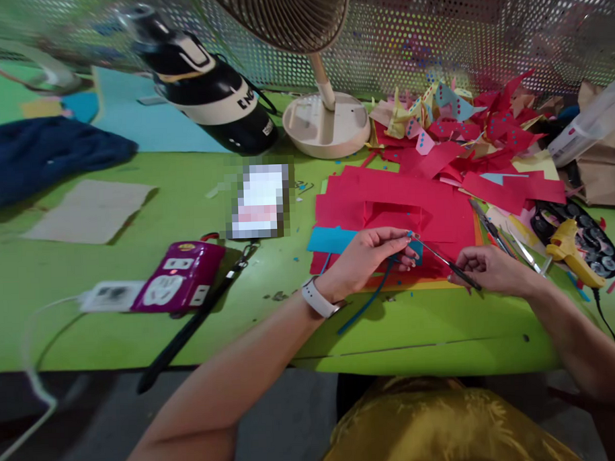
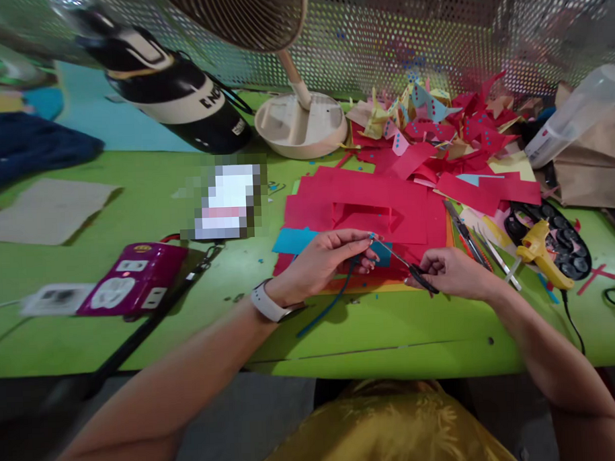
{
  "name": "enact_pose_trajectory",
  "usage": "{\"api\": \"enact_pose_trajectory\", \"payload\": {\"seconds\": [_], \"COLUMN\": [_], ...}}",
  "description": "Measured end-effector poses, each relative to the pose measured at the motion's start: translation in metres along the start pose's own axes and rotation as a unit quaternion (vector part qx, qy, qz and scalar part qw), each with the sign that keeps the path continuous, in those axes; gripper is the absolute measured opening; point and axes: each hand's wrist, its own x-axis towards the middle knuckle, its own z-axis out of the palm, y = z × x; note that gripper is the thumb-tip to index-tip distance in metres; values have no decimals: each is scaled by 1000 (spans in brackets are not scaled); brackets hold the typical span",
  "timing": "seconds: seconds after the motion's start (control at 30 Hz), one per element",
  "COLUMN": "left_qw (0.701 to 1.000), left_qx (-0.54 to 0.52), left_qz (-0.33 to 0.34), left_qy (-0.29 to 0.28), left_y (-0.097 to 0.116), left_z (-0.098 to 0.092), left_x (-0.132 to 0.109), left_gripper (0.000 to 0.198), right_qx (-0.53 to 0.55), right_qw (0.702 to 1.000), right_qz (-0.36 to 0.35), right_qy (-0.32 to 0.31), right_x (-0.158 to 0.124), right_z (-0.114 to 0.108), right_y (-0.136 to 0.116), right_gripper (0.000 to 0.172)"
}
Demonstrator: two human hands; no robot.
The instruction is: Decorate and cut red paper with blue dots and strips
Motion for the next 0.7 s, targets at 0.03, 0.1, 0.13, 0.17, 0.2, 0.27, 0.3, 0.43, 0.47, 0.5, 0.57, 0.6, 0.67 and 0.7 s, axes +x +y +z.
{"api": "enact_pose_trajectory", "payload": {"seconds": [0.03,0.1,0.13,0.17,0.2,0.27,0.3,0.43,0.47,0.5,0.57,0.6,0.67,0.7], "left_qw": [1000,1000,1000,1000,1000,1000,1000,1000,1000,1000,1000,1000,1000,1000], "left_qx": [0,1,2,3,3,4,5,15,15,15,11,8,4,3], "left_qz": [-1,-2,-1,0,1,4,5,5,4,4,4,4,-1,-5], "left_qy": [1,2,2,3,3,2,1,0,1,2,2,2,2,2], "left_y": [0,1,1,1,1,1,1,0,0,0,0,0,0,0], "left_z": [0,0,0,0,0,0,0,-1,-1,-1,-1,-1,-1,-1], "left_x": [0,0,0,0,0,0,0,0,0,0,0,0,0,0], "left_gripper": [16,15,15,15,15,15,15,16,16,16,15,15,15,15], "right_qx": [1,2,2,2,1,-2,-5,-14,-16,-17,-17,-15,-8,-3], "right_qw": [1000,1000,1000,1000,1000,1000,1000,1000,1000,1000,1000,1000,1000,1000], "right_qz": [2,4,4,4,2,0,0,3,3,3,4,6,9,10], "right_qy": [-1,-4,-6,-6,-5,-3,-3,0,1,1,1,1,2,3], "right_x": [0,0,0,0,0,0,0,0,0,1,1,1,1,2], "right_z": [0,0,0,0,0,0,0,0,0,-1,-1,-1,0,0], "right_y": [-1,-1,-1,-1,-1,-1,-1,-1,-1,0,0,0,0,0], "right_gripper": [47,46,46,46,46,46,46,46,46,46,46,47,48,48]}}
